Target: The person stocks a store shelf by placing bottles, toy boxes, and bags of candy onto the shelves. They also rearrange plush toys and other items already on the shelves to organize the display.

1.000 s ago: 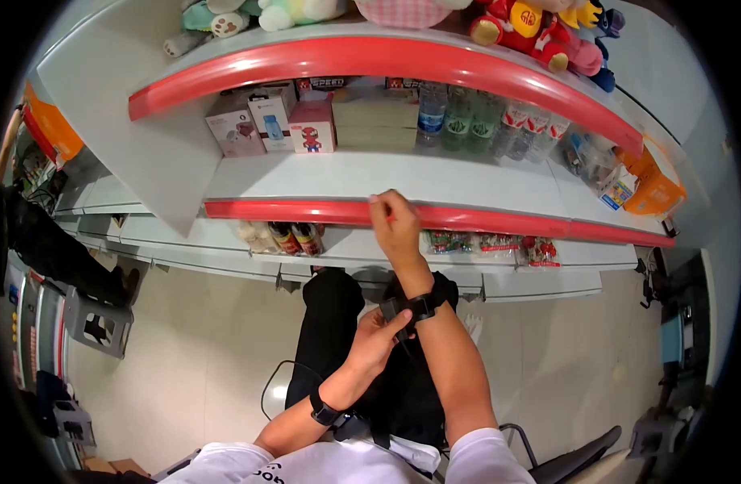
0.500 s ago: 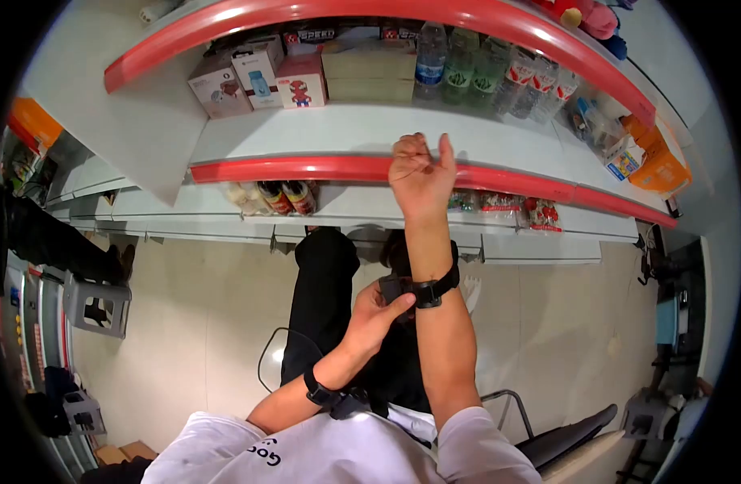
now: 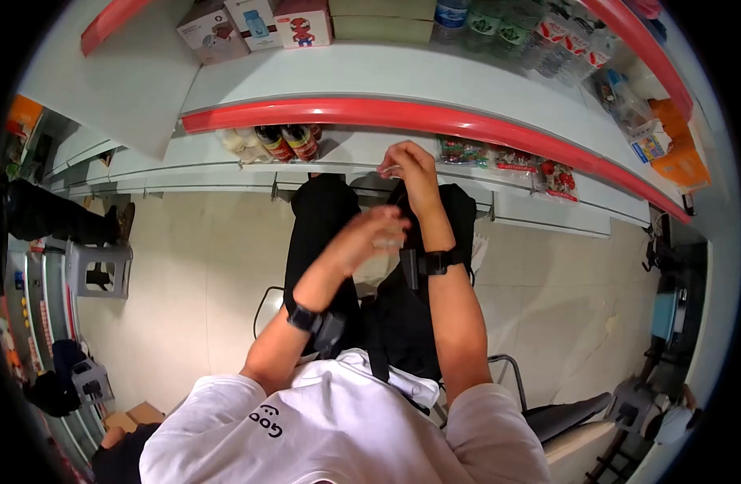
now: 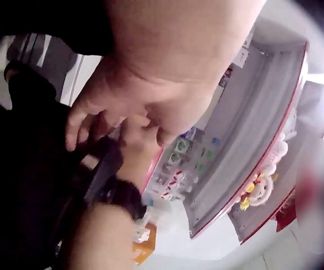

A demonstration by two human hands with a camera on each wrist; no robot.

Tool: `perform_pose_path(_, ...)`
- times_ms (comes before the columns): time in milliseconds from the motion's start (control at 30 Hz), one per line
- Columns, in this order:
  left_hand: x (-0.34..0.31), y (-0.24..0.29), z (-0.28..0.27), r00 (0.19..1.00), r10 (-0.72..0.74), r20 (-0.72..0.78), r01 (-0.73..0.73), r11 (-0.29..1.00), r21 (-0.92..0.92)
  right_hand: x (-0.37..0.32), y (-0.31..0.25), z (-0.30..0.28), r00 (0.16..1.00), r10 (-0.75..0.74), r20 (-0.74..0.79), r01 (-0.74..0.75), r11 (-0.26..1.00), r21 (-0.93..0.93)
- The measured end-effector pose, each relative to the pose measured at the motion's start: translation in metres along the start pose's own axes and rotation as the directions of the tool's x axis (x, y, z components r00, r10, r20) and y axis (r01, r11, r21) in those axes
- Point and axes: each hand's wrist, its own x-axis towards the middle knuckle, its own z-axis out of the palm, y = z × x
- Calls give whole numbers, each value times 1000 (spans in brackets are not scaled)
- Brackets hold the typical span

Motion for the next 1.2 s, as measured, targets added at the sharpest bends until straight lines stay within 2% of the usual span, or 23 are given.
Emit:
perform_pose_path(33,14,6,-22,996,89,15,-88,994,-69,-5,6,1,999,37,17,-36,999,-28)
perform_pose_path(67,21,20,-31,987,146,-68,-151,986,-75,-6,12,1,997,68,36,-66,996,-56)
perform_pose_path(133,34,39,-41,993,111,-36,-116,957,-264,-8,21,7,995,64,78,-57,995,-85)
perform_pose_path(167,40,44,-43,993,115,-39,-121,958,-260,-10,23,11,997,65,45,-59,990,-125)
perform_pose_path(233,53,45,-40,970,191,-148,-175,978,111,-11,24,15,999,40,11,-36,977,-212)
perform_pose_path(267,67,42,-48,970,192,-149,-176,978,113,-9,28,11,999,38,12,-35,977,-210)
perform_pose_path(300,80,40,-57,946,313,-90,-248,872,423,-7,33,8,995,-97,31,102,939,-330)
perform_pose_path(333,84,46,-57,913,409,6,-302,665,683,-3,36,6,971,-229,69,235,866,-441)
perform_pose_path(400,91,54,-57,898,438,51,-335,603,724,-1,40,-1,964,-246,104,262,797,-545)
perform_pose_path(467,93,57,-60,810,564,157,-398,335,854,-1,42,-2,957,-257,134,282,715,-639)
perform_pose_path(533,98,51,-75,827,545,137,-396,392,830,-2,46,-1,982,72,173,1,921,-390)
perform_pose_path(567,100,48,-84,842,523,134,-409,456,790,-6,38,6,977,101,187,0,880,-475)
perform_pose_path(600,102,44,-92,857,497,133,-417,519,746,-7,34,13,978,101,184,-2,881,-473)
perform_pose_path(633,101,44,-94,906,407,113,-404,759,510,-8,32,19,967,-21,256,155,841,-518)
perform_pose_path(667,101,43,-93,909,402,111,-399,761,511,-9,32,22,933,-134,334,308,779,-546)
perform_pose_path(733,102,42,-95,905,350,243,-408,874,265,-8,33,20,935,-73,348,258,812,-524)
perform_pose_path(767,95,48,-88,908,344,237,-402,876,265,-6,33,19,932,-32,362,221,841,-494)
perform_pose_path(833,80,64,-70,968,141,205,-204,923,326,-8,31,19,928,13,373,175,867,-466)
perform_pose_path(900,73,70,-61,966,141,217,-222,884,412,-10,22,23,916,190,354,-33,914,-404)
perform_pose_path(967,69,71,-56,963,140,229,-238,836,494,-12,16,24,895,233,379,-46,896,-442)
perform_pose_path(1033,66,72,-54,929,89,359,-232,897,377,-14,18,23,872,279,402,-59,875,-480)
perform_pose_path(1167,72,67,-60,896,125,425,-304,872,383,-15,22,22,886,180,428,32,895,-444)
perform_pose_path(1200,77,61,-65,855,188,484,-394,843,368,-15,21,23,886,175,428,49,884,-465)
